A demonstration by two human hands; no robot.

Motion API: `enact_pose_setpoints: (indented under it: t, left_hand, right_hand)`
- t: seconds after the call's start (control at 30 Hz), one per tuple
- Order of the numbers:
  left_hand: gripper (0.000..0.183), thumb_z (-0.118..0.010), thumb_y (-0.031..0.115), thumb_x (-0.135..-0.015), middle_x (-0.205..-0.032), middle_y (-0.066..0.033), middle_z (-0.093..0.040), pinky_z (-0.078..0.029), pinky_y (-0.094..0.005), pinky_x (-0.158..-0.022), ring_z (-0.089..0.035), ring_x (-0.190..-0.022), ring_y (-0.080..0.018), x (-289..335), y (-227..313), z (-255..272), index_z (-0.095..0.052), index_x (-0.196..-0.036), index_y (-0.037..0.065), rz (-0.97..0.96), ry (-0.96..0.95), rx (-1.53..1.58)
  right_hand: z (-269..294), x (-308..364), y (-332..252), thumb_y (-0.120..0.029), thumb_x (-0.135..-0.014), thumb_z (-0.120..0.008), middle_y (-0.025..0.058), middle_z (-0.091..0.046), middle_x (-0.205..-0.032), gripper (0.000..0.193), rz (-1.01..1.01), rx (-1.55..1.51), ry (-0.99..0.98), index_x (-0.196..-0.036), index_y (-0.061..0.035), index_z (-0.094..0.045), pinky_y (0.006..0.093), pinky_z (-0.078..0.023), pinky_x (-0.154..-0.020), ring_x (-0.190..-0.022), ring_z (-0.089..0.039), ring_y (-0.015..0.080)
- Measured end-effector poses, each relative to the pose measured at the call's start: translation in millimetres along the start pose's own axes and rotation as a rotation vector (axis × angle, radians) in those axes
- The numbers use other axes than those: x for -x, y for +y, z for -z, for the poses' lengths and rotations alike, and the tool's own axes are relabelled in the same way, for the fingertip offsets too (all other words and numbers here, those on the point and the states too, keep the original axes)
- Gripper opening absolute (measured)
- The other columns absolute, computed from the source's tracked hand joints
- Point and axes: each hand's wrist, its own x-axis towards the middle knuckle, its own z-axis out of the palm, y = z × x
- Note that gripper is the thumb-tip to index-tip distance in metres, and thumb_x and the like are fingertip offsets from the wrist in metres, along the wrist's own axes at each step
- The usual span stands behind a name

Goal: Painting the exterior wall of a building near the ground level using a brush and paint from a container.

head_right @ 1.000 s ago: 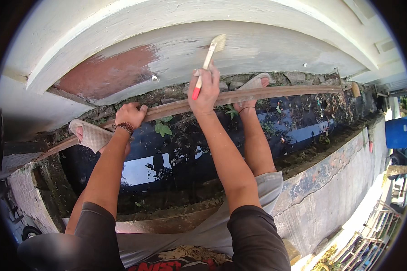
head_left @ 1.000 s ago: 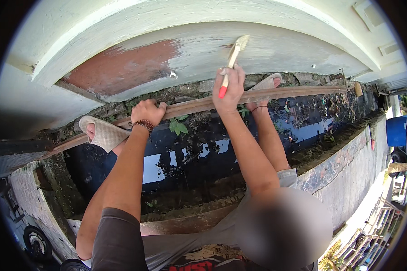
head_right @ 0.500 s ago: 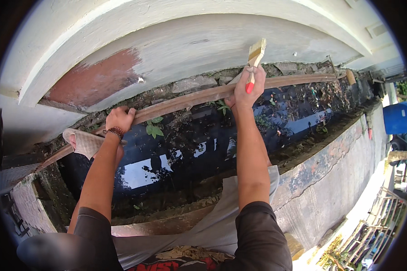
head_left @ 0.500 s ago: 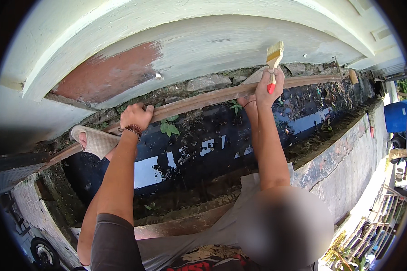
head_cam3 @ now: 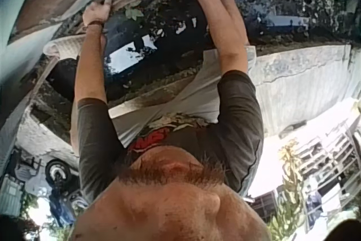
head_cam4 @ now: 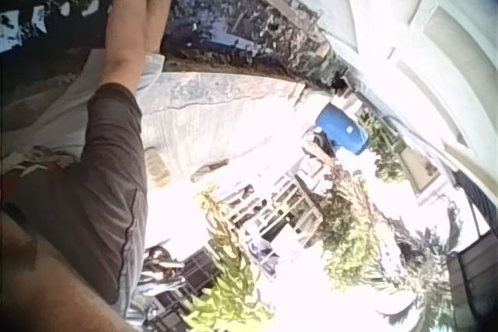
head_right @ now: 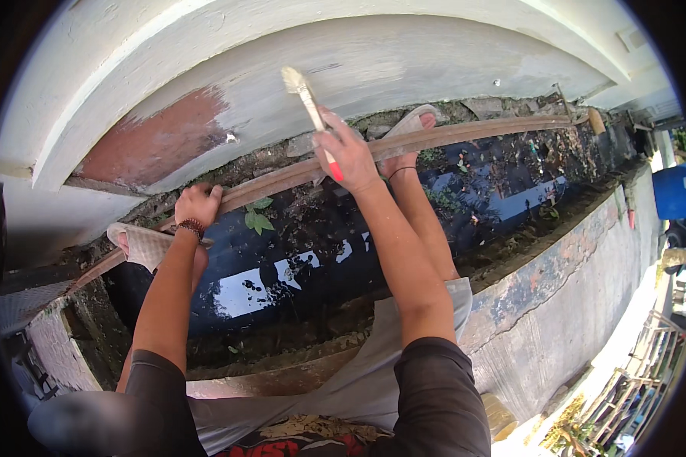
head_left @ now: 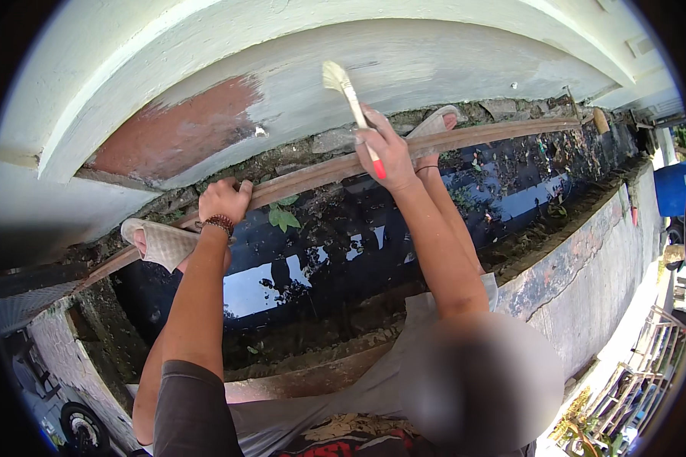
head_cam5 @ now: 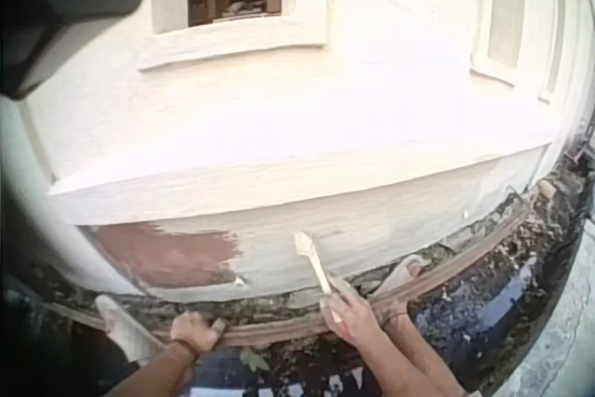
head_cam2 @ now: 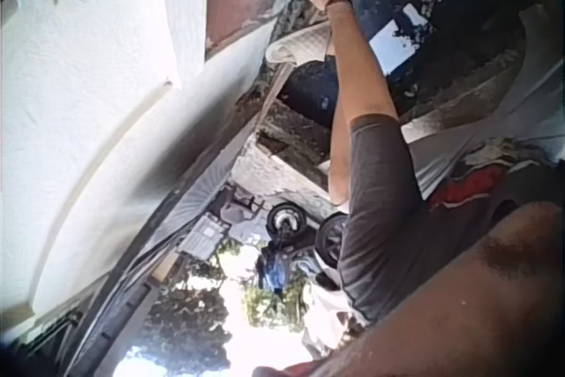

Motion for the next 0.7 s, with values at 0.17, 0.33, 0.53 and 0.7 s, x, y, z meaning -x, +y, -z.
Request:
enact_pose_setpoints:
  t: [0.17, 0.33, 0.53, 0.7]
  left_hand:
    - [0.047, -0.053, 0.049, -0.085, -0.093, -0.0243, -0.070, -0.052, -0.0479, -0.087, -0.067, -0.094, -0.0400, -3, -2, -5, -0.074, -0.093, 0.007, -0.038, 0.036, -0.005]
    - [0.047, -0.053, 0.048, -0.085, -0.091, -0.0236, -0.070, -0.052, -0.0477, -0.087, -0.068, -0.094, -0.0398, -2, 0, -11, -0.074, -0.093, 0.008, -0.041, 0.042, -0.019]
    - [0.046, -0.053, 0.048, -0.085, -0.090, -0.0230, -0.071, -0.052, -0.0474, -0.087, -0.068, -0.092, -0.0394, -2, 2, -15, -0.074, -0.093, 0.008, -0.046, 0.054, -0.013]
    - [0.046, -0.053, 0.048, -0.085, -0.088, -0.0227, -0.071, -0.052, -0.0474, -0.086, -0.068, -0.090, -0.0394, 0, -4, -7, -0.074, -0.090, 0.008, -0.037, 0.077, -0.020]
  right_hand:
    - [51, 6, 47, -0.002, -0.083, -0.067, 0.0260, -0.057, -0.120, 0.016, -0.198, 0.372, 0.316, -0.096, -0.0027, -0.058, 0.0434, -0.056, -0.079, -0.099, -0.064, 0.0425]
    - [-37, -13, -31, -0.002, -0.082, -0.069, 0.0250, -0.054, -0.109, 0.020, -0.235, 0.131, 0.246, -0.099, -0.0018, -0.058, 0.0443, -0.052, -0.077, -0.099, -0.061, 0.0424]
    - [-75, -18, -83, -0.004, -0.078, -0.073, 0.0207, -0.054, -0.132, 0.021, 0.191, -0.259, -0.221, -0.095, -0.0068, -0.061, 0.0393, -0.055, -0.092, -0.112, -0.063, 0.0372]
    - [16, -11, 17, 0.001, -0.080, -0.069, 0.0221, -0.058, -0.127, 0.019, -0.013, -0.043, 0.107, -0.095, -0.0040, -0.059, 0.0426, -0.053, -0.092, -0.112, -0.062, 0.0400]
